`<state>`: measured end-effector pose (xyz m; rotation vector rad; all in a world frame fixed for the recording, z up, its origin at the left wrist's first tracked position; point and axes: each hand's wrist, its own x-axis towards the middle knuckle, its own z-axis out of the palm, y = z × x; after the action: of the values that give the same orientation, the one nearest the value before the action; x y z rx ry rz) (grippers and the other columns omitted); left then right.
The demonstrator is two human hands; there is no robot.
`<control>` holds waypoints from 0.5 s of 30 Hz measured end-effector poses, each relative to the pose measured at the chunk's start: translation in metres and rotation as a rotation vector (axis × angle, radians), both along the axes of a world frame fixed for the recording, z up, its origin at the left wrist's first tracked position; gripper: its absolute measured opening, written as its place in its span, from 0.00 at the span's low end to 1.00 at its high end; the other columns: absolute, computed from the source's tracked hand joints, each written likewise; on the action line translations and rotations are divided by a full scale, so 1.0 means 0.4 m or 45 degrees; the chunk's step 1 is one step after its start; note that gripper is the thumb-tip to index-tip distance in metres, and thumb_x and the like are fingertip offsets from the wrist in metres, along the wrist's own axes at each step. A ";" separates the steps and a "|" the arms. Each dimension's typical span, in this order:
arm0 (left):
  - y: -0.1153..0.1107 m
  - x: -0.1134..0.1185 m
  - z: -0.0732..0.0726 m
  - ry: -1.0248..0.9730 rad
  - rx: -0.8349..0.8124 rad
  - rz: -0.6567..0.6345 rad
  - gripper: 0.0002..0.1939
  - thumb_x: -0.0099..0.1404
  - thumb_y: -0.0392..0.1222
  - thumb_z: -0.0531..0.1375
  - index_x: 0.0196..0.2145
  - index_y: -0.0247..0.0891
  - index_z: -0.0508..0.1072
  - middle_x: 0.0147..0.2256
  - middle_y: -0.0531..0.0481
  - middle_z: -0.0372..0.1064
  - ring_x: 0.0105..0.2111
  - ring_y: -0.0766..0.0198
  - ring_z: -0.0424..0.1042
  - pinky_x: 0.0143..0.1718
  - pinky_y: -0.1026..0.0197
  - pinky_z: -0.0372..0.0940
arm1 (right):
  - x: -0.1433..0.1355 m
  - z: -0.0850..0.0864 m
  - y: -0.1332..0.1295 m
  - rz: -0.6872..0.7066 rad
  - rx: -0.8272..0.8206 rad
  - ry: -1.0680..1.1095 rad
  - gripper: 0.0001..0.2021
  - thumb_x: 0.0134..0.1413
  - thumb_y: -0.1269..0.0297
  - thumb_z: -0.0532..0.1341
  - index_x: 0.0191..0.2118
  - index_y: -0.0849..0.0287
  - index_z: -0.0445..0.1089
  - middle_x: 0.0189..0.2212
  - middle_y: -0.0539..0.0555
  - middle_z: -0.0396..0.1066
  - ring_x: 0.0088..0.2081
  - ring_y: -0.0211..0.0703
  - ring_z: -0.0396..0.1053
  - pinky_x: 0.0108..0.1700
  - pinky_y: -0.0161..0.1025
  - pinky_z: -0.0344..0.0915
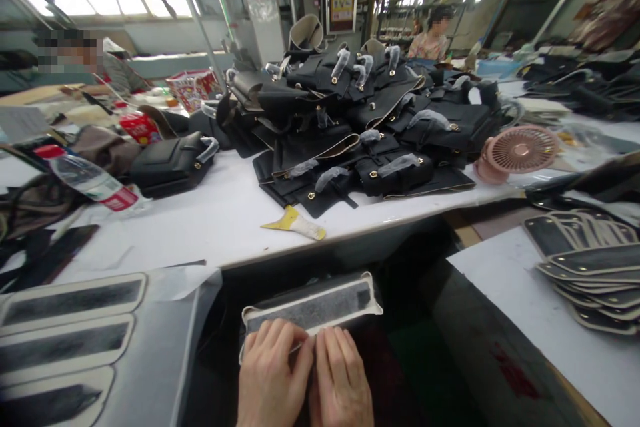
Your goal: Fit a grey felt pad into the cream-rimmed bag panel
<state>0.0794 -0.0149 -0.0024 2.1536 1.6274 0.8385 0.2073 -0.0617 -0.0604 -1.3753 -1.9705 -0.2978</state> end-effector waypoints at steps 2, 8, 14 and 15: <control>-0.003 -0.011 -0.001 -0.010 0.006 0.025 0.08 0.66 0.36 0.59 0.27 0.41 0.70 0.28 0.54 0.69 0.32 0.60 0.67 0.38 0.55 0.53 | -0.012 -0.002 0.000 0.025 -0.001 0.009 0.29 0.62 0.73 0.50 0.68 0.73 0.48 0.54 0.68 0.64 0.60 0.61 0.58 0.57 0.55 0.61; -0.016 -0.054 -0.004 -0.057 0.042 0.077 0.08 0.66 0.36 0.59 0.28 0.41 0.70 0.28 0.55 0.69 0.33 0.61 0.67 0.42 0.55 0.54 | -0.040 -0.021 -0.006 0.095 -0.045 0.069 0.31 0.59 0.78 0.52 0.68 0.70 0.49 0.57 0.67 0.62 0.61 0.60 0.57 0.61 0.56 0.56; -0.039 -0.088 -0.030 -0.115 0.112 0.212 0.05 0.65 0.38 0.61 0.30 0.42 0.72 0.33 0.53 0.71 0.38 0.59 0.69 0.48 0.52 0.55 | -0.061 -0.040 -0.001 0.195 -0.018 0.073 0.31 0.58 0.79 0.52 0.68 0.68 0.51 0.56 0.66 0.64 0.60 0.58 0.59 0.61 0.55 0.57; -0.044 -0.094 -0.038 -0.142 0.145 0.229 0.03 0.64 0.38 0.62 0.31 0.43 0.73 0.35 0.52 0.71 0.40 0.58 0.69 0.50 0.51 0.55 | -0.066 -0.042 0.000 0.199 -0.014 0.070 0.31 0.58 0.79 0.52 0.68 0.68 0.51 0.55 0.66 0.64 0.60 0.58 0.59 0.60 0.55 0.57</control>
<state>0.0418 -0.0325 -0.0178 2.0146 1.7746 1.1090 0.1810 -0.0616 -0.0774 -1.2150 -2.0225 -0.1748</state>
